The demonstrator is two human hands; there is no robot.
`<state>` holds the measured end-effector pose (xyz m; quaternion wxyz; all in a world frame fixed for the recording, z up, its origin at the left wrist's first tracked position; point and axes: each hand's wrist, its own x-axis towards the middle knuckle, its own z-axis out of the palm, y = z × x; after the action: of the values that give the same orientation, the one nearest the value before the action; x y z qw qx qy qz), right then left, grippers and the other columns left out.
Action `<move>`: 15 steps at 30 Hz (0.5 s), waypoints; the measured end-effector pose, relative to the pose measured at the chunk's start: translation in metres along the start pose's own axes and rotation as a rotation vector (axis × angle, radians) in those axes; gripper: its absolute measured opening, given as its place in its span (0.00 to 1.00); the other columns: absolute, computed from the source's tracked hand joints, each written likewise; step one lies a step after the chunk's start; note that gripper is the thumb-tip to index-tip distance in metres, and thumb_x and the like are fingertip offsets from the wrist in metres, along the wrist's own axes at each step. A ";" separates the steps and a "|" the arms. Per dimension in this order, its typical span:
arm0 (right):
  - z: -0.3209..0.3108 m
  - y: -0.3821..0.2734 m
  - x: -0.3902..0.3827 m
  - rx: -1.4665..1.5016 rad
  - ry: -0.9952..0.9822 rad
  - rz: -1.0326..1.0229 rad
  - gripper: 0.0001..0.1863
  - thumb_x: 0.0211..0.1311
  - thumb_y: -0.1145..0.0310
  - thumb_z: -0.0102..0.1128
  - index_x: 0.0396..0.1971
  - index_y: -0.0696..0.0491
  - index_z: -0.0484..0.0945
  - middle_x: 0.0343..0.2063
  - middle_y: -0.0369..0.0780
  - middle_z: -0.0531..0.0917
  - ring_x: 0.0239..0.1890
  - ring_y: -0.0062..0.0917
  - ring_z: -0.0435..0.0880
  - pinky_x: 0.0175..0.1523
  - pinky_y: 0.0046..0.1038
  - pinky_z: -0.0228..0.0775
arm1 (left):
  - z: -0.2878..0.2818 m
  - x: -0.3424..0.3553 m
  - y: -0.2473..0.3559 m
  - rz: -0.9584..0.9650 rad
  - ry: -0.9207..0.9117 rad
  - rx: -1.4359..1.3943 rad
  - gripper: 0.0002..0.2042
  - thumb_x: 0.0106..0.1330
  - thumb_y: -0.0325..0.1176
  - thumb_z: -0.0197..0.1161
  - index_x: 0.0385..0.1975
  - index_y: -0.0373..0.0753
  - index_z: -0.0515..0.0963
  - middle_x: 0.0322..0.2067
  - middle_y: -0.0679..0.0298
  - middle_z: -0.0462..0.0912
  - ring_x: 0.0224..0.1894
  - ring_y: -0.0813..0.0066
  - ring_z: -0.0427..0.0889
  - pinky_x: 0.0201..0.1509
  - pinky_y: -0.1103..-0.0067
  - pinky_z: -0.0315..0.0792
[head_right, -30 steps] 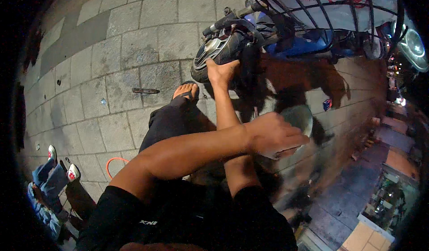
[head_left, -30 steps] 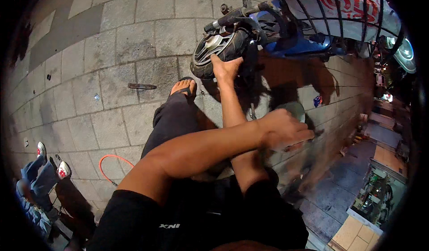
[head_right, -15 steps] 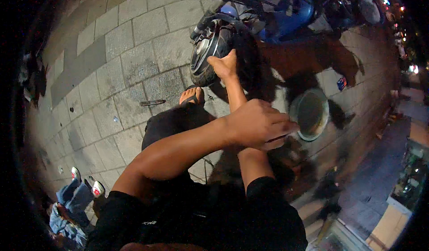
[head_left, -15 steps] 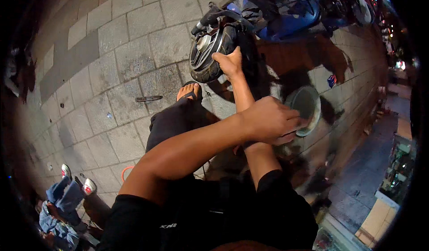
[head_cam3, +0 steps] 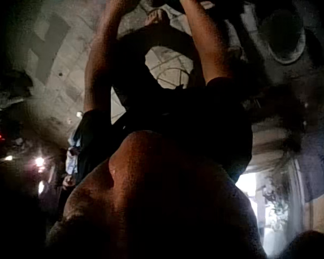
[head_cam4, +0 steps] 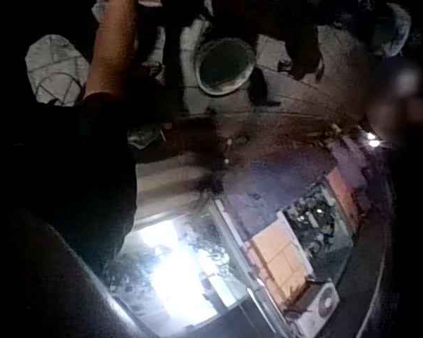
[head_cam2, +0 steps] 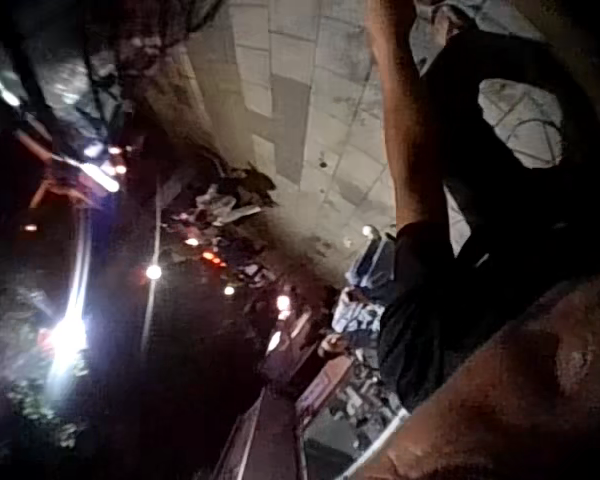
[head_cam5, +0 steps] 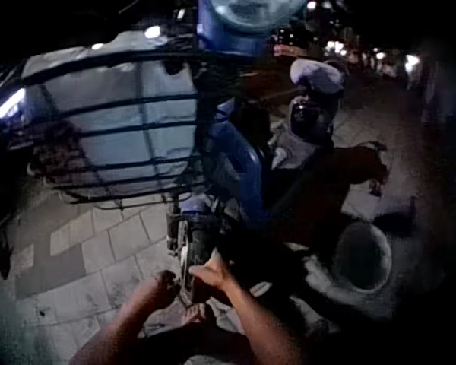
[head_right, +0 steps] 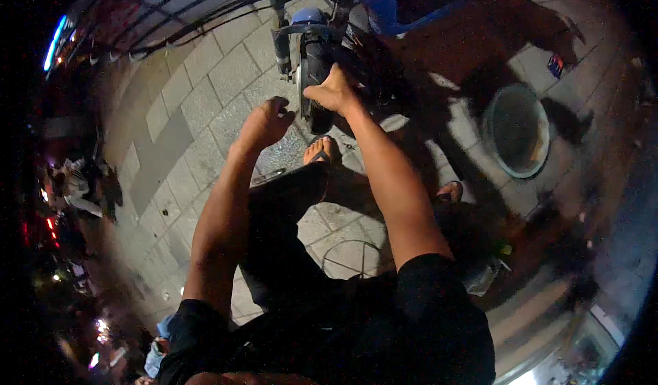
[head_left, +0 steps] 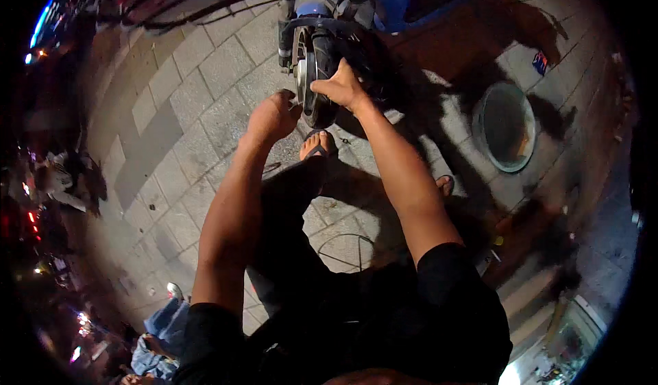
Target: The person works on a blue electric scooter parked on a sidewalk at night. They use a cordless impact wrench to remove the front wheel, then use a tire lever to pry the tire off the rim. The person manipulates the tire and rim by hand, appearing to remove the inner tube.
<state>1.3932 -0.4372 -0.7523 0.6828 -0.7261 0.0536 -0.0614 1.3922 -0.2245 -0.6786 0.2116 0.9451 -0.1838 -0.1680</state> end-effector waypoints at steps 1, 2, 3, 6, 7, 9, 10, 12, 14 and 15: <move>0.011 0.018 0.006 -0.044 0.176 -0.199 0.29 0.35 0.62 0.75 0.40 0.64 0.81 0.39 0.51 0.85 0.44 0.37 0.85 0.54 0.37 0.77 | 0.013 0.011 -0.012 0.073 0.097 -0.091 0.21 0.63 0.42 0.69 0.50 0.34 0.82 0.42 0.46 0.88 0.48 0.47 0.87 0.51 0.63 0.80; 0.010 0.018 0.005 -0.074 0.151 -0.112 0.30 0.35 0.62 0.75 0.41 0.65 0.81 0.41 0.53 0.85 0.46 0.39 0.85 0.56 0.38 0.76 | 0.016 0.019 -0.009 0.058 0.078 -0.117 0.21 0.63 0.43 0.69 0.50 0.34 0.82 0.42 0.47 0.88 0.48 0.47 0.87 0.51 0.63 0.80; 0.009 0.018 0.005 -0.100 0.122 -0.026 0.32 0.35 0.61 0.75 0.41 0.66 0.80 0.42 0.54 0.85 0.48 0.41 0.85 0.58 0.39 0.75 | 0.021 0.027 -0.004 0.040 0.060 -0.143 0.21 0.63 0.44 0.69 0.50 0.35 0.83 0.42 0.47 0.88 0.48 0.47 0.88 0.51 0.62 0.80; -0.002 0.006 0.001 -0.239 0.076 0.124 0.43 0.33 0.58 0.75 0.50 0.72 0.75 0.50 0.61 0.81 0.57 0.47 0.81 0.65 0.40 0.70 | 0.043 0.043 0.000 -0.014 0.082 -0.090 0.19 0.64 0.44 0.67 0.44 0.34 0.83 0.39 0.45 0.88 0.46 0.43 0.87 0.49 0.59 0.79; 0.000 0.015 0.002 -0.219 0.119 0.100 0.44 0.33 0.58 0.75 0.52 0.72 0.73 0.52 0.62 0.80 0.58 0.47 0.80 0.66 0.40 0.69 | 0.049 0.052 -0.001 0.000 0.082 -0.051 0.18 0.65 0.44 0.67 0.43 0.34 0.82 0.39 0.45 0.87 0.46 0.42 0.86 0.49 0.58 0.79; -0.005 -0.013 -0.001 -0.243 0.068 0.081 0.50 0.34 0.56 0.75 0.57 0.74 0.69 0.57 0.65 0.77 0.63 0.49 0.77 0.69 0.39 0.67 | 0.050 0.054 0.002 -0.011 0.076 -0.035 0.16 0.66 0.44 0.64 0.39 0.35 0.82 0.38 0.42 0.86 0.46 0.39 0.85 0.46 0.56 0.78; -0.007 -0.012 0.001 -0.245 0.057 0.122 0.50 0.34 0.56 0.75 0.57 0.73 0.69 0.57 0.64 0.77 0.63 0.49 0.76 0.69 0.39 0.67 | 0.052 0.059 -0.001 0.028 0.076 -0.023 0.16 0.66 0.44 0.64 0.39 0.35 0.82 0.38 0.42 0.86 0.45 0.39 0.85 0.46 0.56 0.78; -0.004 -0.007 0.005 -0.250 0.014 0.196 0.50 0.35 0.57 0.75 0.59 0.72 0.69 0.57 0.63 0.77 0.64 0.49 0.76 0.70 0.39 0.65 | 0.057 0.067 -0.018 0.090 0.088 0.000 0.15 0.66 0.44 0.64 0.38 0.36 0.82 0.37 0.43 0.86 0.44 0.40 0.85 0.45 0.56 0.78; -0.001 -0.001 0.006 -0.250 0.055 0.128 0.50 0.36 0.57 0.75 0.60 0.72 0.68 0.58 0.63 0.77 0.65 0.50 0.75 0.71 0.39 0.65 | 0.058 0.067 -0.019 0.042 0.046 -0.150 0.15 0.66 0.43 0.64 0.37 0.36 0.82 0.35 0.43 0.86 0.43 0.39 0.85 0.45 0.56 0.78; 0.001 0.002 0.006 -0.249 0.072 0.093 0.50 0.37 0.58 0.75 0.61 0.72 0.67 0.58 0.63 0.76 0.65 0.50 0.75 0.71 0.39 0.65 | 0.058 0.067 -0.020 0.018 0.028 -0.228 0.15 0.66 0.43 0.64 0.37 0.36 0.82 0.35 0.43 0.86 0.42 0.39 0.85 0.45 0.56 0.78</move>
<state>1.3995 -0.4372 -0.7545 0.5869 -0.7994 0.1191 -0.0486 1.4335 -0.2552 -0.7534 0.3216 0.9156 -0.1690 -0.1725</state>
